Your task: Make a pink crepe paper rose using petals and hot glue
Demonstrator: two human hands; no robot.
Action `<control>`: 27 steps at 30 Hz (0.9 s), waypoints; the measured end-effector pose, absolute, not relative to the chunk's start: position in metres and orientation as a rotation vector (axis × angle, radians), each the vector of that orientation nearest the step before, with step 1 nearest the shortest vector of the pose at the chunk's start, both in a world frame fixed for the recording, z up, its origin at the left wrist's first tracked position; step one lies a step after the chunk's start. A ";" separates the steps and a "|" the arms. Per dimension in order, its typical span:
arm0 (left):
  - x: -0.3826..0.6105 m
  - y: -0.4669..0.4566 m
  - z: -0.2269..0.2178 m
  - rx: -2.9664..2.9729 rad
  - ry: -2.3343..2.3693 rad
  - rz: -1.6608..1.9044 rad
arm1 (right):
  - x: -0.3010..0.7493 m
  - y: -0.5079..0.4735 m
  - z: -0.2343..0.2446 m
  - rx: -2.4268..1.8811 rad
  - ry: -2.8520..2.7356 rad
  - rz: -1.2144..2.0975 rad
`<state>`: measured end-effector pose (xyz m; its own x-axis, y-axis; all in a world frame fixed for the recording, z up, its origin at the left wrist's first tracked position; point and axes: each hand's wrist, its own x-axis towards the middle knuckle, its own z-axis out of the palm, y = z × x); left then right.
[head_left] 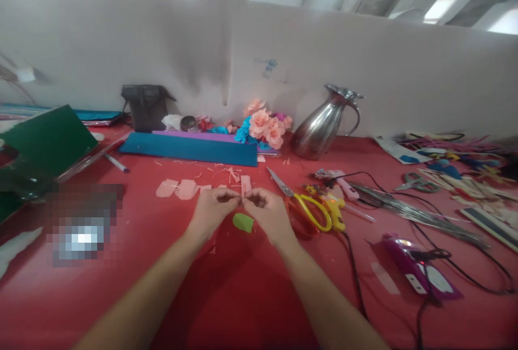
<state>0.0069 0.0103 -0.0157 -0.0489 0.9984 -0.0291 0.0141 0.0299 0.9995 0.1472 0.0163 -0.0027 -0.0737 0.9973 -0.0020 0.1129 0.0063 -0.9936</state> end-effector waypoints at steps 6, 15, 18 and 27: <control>0.009 0.009 -0.012 1.168 1.292 1.233 | 0.148 0.018 -0.001 -1.265 -1.316 1.274; 0.008 0.008 -0.008 0.983 1.132 1.220 | 0.149 0.021 0.000 -1.133 -1.171 1.474; 0.008 0.009 -0.009 0.884 1.072 1.193 | 0.149 0.021 0.000 -1.124 -1.178 1.492; 0.003 0.012 -0.012 0.661 0.909 1.104 | 0.150 0.017 0.002 -1.108 -1.179 1.540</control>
